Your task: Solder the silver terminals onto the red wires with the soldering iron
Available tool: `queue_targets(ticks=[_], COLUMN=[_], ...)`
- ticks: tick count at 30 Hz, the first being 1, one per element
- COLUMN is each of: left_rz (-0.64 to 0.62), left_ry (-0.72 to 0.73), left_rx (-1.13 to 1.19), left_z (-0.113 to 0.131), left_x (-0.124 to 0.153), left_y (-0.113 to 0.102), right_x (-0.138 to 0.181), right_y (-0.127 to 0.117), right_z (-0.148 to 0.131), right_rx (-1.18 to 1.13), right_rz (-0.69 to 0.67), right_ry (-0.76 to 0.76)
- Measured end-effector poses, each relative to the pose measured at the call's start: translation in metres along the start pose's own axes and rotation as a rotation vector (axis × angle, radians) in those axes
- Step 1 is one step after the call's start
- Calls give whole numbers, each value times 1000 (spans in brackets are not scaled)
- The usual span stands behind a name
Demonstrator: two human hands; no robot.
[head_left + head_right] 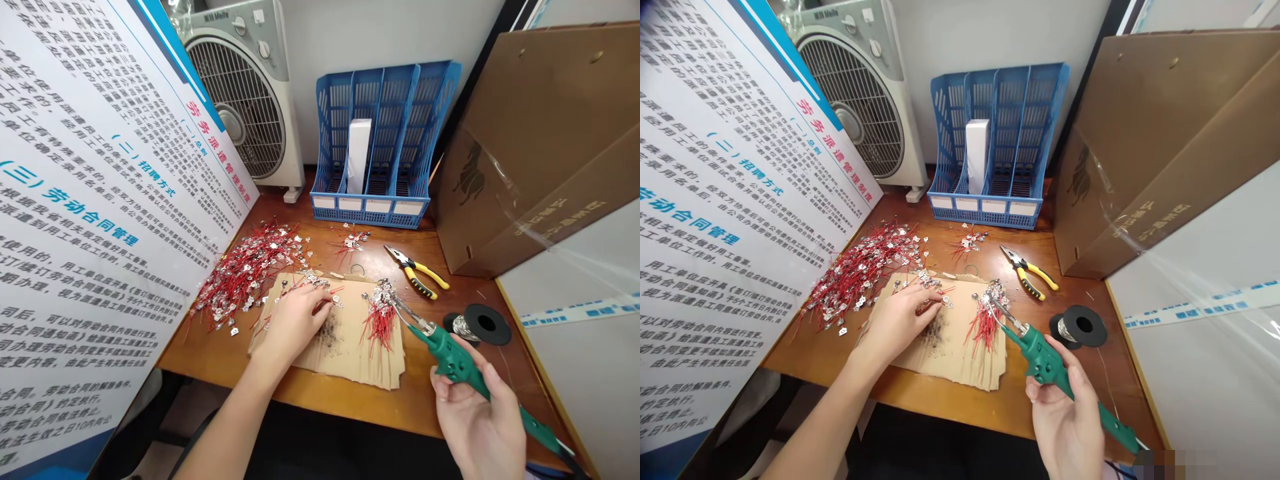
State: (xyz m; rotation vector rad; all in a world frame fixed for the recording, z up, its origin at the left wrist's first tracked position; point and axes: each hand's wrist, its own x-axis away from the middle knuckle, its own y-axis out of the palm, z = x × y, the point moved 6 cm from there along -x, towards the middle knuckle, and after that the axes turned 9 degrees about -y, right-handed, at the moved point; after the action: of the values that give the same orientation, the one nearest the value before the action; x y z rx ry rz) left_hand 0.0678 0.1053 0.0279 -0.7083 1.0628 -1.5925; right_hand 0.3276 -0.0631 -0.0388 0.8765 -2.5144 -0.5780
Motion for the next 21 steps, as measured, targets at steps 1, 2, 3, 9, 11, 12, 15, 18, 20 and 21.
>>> queue_targets(ticks=[1, 2, 3, 9, 11, 12, 15, 18, 20, 21], left_rz=[-9, -19, -29, -35, -12, 0, 21, 21, 11, 7], left_ry=[4, 5, 8, 58, 49, 40, 17, -38, -91, -114], left_rx=[-4, -9, -14, 31, 94, 137, 287, 447, 535, 568], left_z=[0, 0, 0, 2, 2, 2, 3, 0, -5, -7], left_x=[-1, -1, -1, 0, 1, 1, 1, 0, -1, -2], left_y=[0, 1, 1, -1, -6, -9, -16, -15, -11, -9], right_x=[0, 0, 0, 2, 2, 2, 2, 2, 1, 1], right_y=[0, 0, 1, 0, 1, 1, 2, 2, 2, 2], right_z=[0, 0, 0, -1, -1, 0, -1, -1, -1, -1], right_rx=[-2, -3, -4, -18, -20, -21, -21, -16, -15, -15], right_rz=[6, 13, 21, 48, 54, 58, 77, 86, 82, 80], right_ry=[7, 14, 22, 43, 48, 52, 60, 71, 79, 80])
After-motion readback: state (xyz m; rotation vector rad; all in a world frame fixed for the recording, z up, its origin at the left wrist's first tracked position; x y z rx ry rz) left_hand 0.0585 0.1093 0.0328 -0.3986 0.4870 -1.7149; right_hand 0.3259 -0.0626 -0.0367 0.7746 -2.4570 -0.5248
